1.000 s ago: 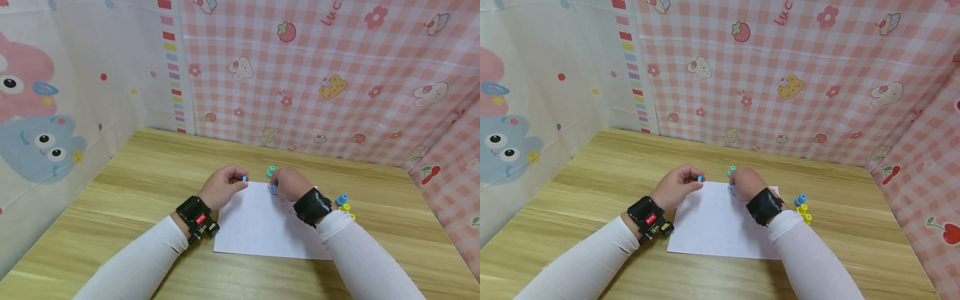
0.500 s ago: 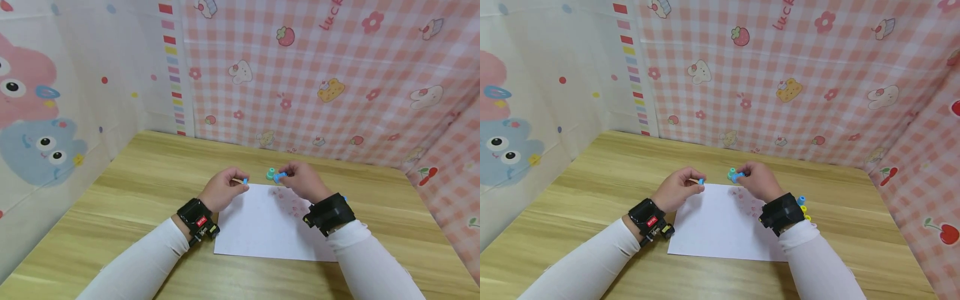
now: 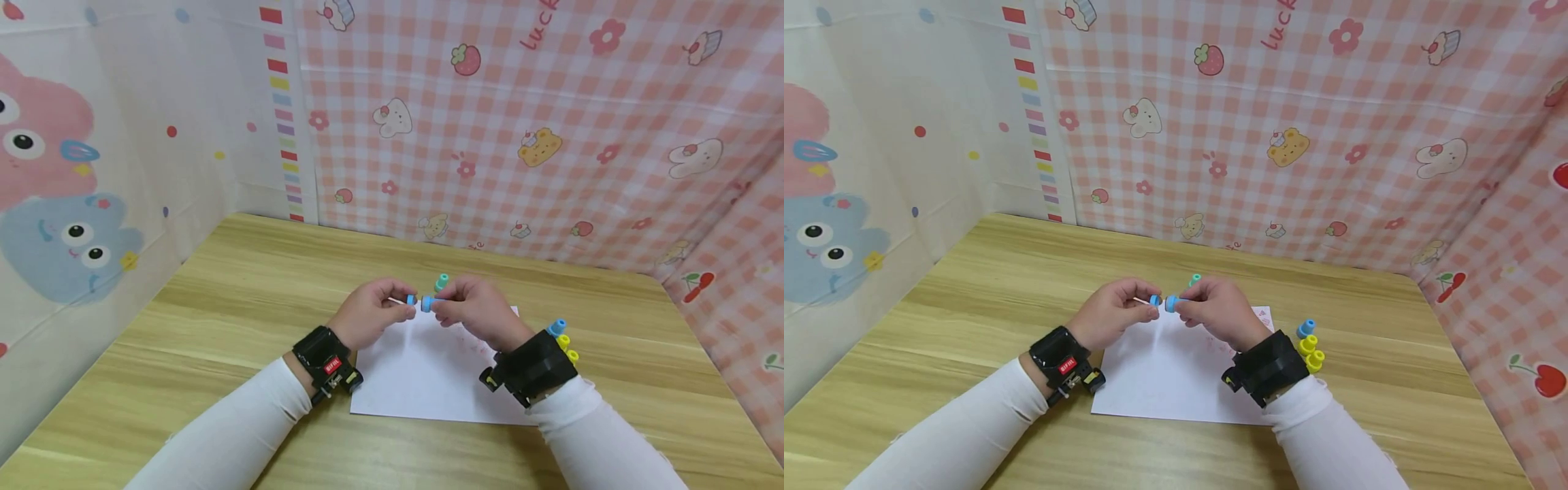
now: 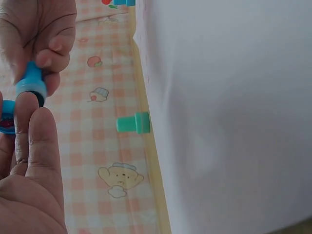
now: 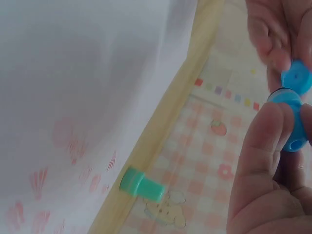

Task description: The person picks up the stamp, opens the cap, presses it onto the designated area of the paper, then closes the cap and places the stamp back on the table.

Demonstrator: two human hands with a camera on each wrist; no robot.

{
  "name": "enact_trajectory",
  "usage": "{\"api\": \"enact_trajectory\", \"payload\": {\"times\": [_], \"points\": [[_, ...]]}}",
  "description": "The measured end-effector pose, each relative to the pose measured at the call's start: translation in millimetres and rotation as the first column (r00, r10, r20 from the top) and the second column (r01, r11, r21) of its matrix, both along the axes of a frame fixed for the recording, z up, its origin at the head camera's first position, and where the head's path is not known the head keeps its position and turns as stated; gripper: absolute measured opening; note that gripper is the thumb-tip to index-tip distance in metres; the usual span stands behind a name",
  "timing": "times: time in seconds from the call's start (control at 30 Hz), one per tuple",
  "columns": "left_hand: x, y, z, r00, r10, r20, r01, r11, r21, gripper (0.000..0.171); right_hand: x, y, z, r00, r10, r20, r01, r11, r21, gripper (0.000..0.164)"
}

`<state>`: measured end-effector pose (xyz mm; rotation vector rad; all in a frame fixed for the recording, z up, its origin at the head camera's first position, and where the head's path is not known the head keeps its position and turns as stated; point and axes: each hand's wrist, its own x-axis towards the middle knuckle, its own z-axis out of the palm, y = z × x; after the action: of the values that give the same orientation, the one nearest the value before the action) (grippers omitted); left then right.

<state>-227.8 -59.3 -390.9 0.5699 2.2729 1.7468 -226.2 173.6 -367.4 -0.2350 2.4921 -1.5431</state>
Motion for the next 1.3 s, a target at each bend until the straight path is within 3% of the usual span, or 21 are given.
{"api": "enact_trajectory", "payload": {"times": [0.63,1.0,1.3], "points": [[3.2,2,-1.4,0.999,-0.027,0.018,0.027,0.999,-0.021,0.026,6.5,-8,-1.7,0.997,0.075,0.008,-0.075,0.997,-0.029,0.021],[2.9,3,-2.7,0.998,-0.027,0.049,0.026,1.0,0.01,0.023,9.7,-12,-1.1,0.998,0.065,0.016,-0.064,0.996,-0.066,0.018],[4.9,4,-1.6,1.0,-0.006,0.024,0.005,0.999,0.04,0.017,13.7,-16,0.9,1.0,0.028,-0.01,-0.029,0.999,-0.018,0.015]]}}
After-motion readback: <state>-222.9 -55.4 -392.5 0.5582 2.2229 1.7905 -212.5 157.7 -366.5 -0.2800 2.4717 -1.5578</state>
